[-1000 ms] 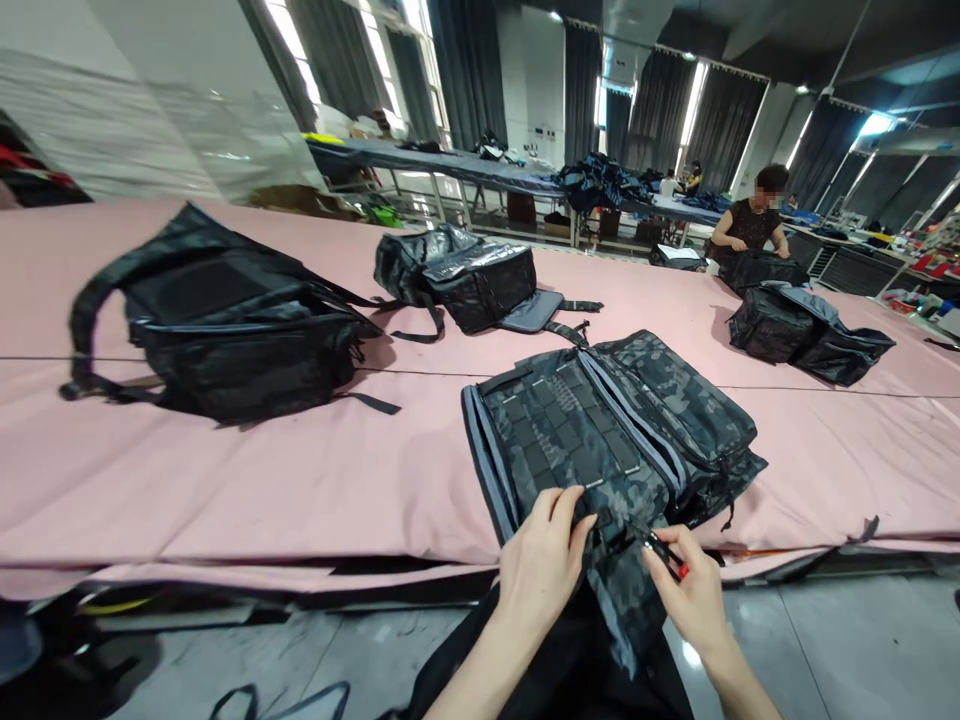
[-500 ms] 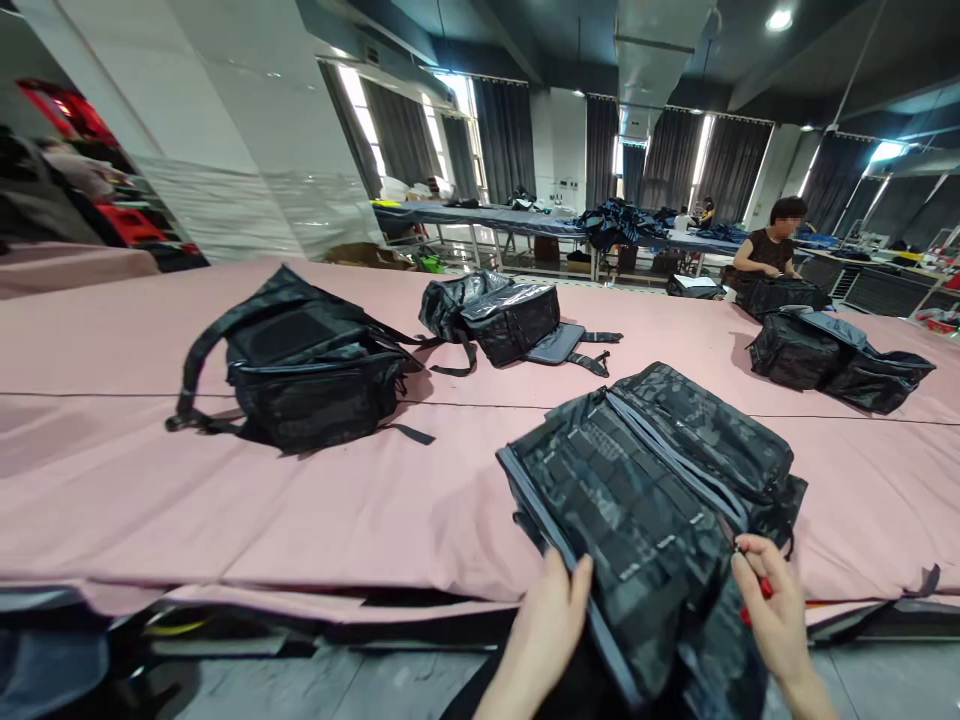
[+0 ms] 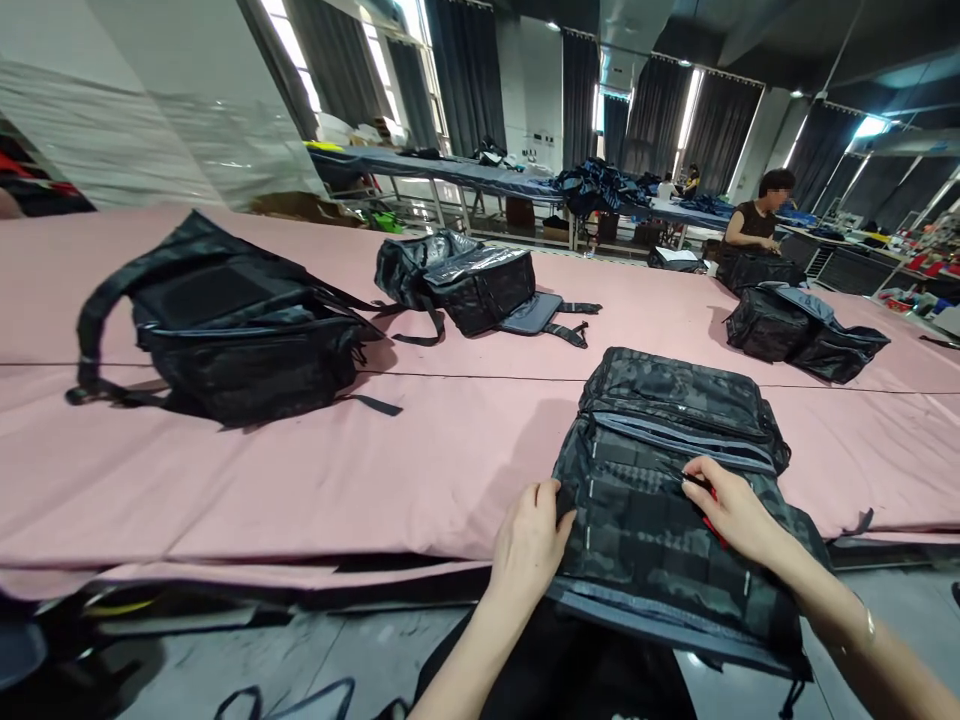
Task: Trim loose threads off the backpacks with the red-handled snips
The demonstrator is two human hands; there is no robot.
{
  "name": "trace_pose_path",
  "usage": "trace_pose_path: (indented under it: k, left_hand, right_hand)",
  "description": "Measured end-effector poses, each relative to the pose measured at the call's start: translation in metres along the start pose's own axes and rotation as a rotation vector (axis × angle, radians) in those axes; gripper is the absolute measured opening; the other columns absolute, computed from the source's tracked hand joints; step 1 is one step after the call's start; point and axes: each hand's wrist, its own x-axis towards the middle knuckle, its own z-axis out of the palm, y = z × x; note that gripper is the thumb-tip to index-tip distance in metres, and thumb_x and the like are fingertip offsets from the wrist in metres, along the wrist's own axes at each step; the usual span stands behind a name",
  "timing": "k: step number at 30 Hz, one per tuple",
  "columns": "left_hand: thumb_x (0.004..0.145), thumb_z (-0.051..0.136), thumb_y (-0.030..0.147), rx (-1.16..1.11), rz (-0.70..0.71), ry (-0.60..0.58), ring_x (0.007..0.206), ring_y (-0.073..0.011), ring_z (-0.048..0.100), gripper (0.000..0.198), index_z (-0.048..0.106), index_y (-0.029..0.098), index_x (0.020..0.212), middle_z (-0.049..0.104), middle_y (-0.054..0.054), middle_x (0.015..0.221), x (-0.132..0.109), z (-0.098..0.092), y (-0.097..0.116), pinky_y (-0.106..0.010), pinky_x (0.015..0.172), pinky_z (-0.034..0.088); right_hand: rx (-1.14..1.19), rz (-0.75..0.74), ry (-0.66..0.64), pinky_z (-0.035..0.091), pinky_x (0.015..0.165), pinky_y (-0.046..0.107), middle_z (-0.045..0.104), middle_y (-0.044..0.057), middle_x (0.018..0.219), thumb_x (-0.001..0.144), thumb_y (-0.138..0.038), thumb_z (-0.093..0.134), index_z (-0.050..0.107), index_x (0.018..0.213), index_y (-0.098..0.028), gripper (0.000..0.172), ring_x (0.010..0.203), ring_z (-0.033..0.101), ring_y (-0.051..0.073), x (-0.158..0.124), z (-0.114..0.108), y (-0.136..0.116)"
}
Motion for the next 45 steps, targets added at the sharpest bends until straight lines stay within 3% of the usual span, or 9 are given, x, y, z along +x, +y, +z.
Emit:
trace_pose_path:
  k: [7,12,18,22,26,30,35,40,45]
  left_hand:
    - [0.080,0.051,0.023,0.054,0.000,0.038,0.078,-0.0234,0.059,0.020,0.055,0.019,0.099,0.061,-0.007,0.084,-0.008,0.001,-0.002,-0.034,0.069,0.045]
    - [0.078,0.051,0.038,-0.586,-0.129,-0.068,0.061,-0.0144,0.051,0.021,0.054,0.018,0.078,0.053,0.000,0.067,-0.008,0.005,-0.017,-0.026,0.060,0.041]
    - [0.064,0.069,0.040,-1.167,-0.335,-0.025,0.068,-0.0137,0.050,0.029,0.058,0.015,0.074,0.053,-0.001,0.070,-0.031,0.015,-0.015,-0.024,0.065,0.042]
    - [0.066,0.069,0.035,-1.298,-0.208,0.062,0.065,-0.0136,0.048,0.021,0.058,0.018,0.063,0.051,0.000,0.065,-0.051,0.006,-0.012,-0.026,0.062,0.041]
    - [0.071,0.065,0.033,-1.317,0.058,0.135,0.063,-0.0159,0.047,0.021,0.058,0.019,0.057,0.048,-0.001,0.058,-0.061,-0.021,-0.021,-0.032,0.063,0.043]
    - [0.065,0.072,0.028,-1.242,-0.250,0.211,0.067,-0.0136,0.052,0.016,0.062,0.018,0.072,0.057,-0.002,0.071,-0.058,-0.034,-0.031,-0.026,0.060,0.044]
    - [0.069,0.070,0.031,-1.317,-0.432,0.176,0.039,-0.0033,0.041,0.021,0.058,0.018,0.080,0.062,-0.001,0.075,-0.059,-0.031,-0.022,-0.018,0.038,0.032]
    - [0.068,0.070,0.030,-1.330,-0.425,0.176,0.038,-0.0073,0.048,0.021,0.061,0.017,0.083,0.058,0.003,0.060,-0.063,-0.028,-0.009,-0.018,0.037,0.038]
    - [0.074,0.065,0.024,-1.244,-0.183,0.255,0.064,-0.0158,0.063,0.008,0.065,0.017,0.076,0.063,-0.004,0.085,-0.069,-0.016,-0.016,-0.027,0.054,0.054]
  right_hand:
    - [-0.021,-0.129,-0.072,0.040,0.070,0.028,0.059,0.002,0.084,0.087,-0.030,0.044,0.048,0.092,-0.020,0.012,0.074,0.055,0.016,0.055,0.044,-0.011]
    - [0.023,-0.115,-0.075,0.040,0.067,0.027,0.060,0.001,0.081,0.085,-0.027,0.048,0.049,0.092,-0.020,0.009,0.069,0.056,0.014,0.060,0.080,0.002]
    - [0.262,-0.113,-0.065,0.042,0.067,0.024,0.057,-0.006,0.056,0.089,-0.025,0.043,0.049,0.091,-0.020,0.008,0.057,0.058,0.012,0.046,0.080,0.010]
    - [0.323,-0.150,-0.101,0.043,0.068,0.024,0.058,-0.006,0.059,0.091,-0.028,0.038,0.047,0.090,-0.020,0.012,0.059,0.059,0.011,0.047,0.082,0.013]
    - [0.244,-0.147,-0.054,0.042,0.070,0.025,0.059,-0.003,0.073,0.084,-0.030,0.048,0.047,0.088,-0.020,0.011,0.067,0.057,0.012,0.059,0.089,0.017]
    - [0.335,-0.066,-0.076,0.041,0.067,0.024,0.055,-0.003,0.076,0.084,-0.032,0.046,0.047,0.091,-0.019,0.014,0.063,0.054,0.010,0.066,0.097,0.017]
    - [0.508,0.001,-0.034,0.039,0.068,0.024,0.054,-0.002,0.077,0.080,-0.035,0.053,0.051,0.087,-0.018,0.018,0.071,0.050,0.011,0.048,0.103,0.003]
    - [0.829,0.060,-0.301,0.029,0.048,0.018,0.040,-0.007,0.061,0.078,-0.041,0.059,0.052,0.085,-0.017,0.027,0.052,0.035,0.006,0.017,0.088,-0.027]
    - [1.105,0.171,-0.488,0.017,0.039,0.017,0.032,-0.011,0.052,0.075,-0.045,0.064,0.051,0.083,-0.016,0.033,0.042,0.023,0.003,-0.002,0.082,-0.051]
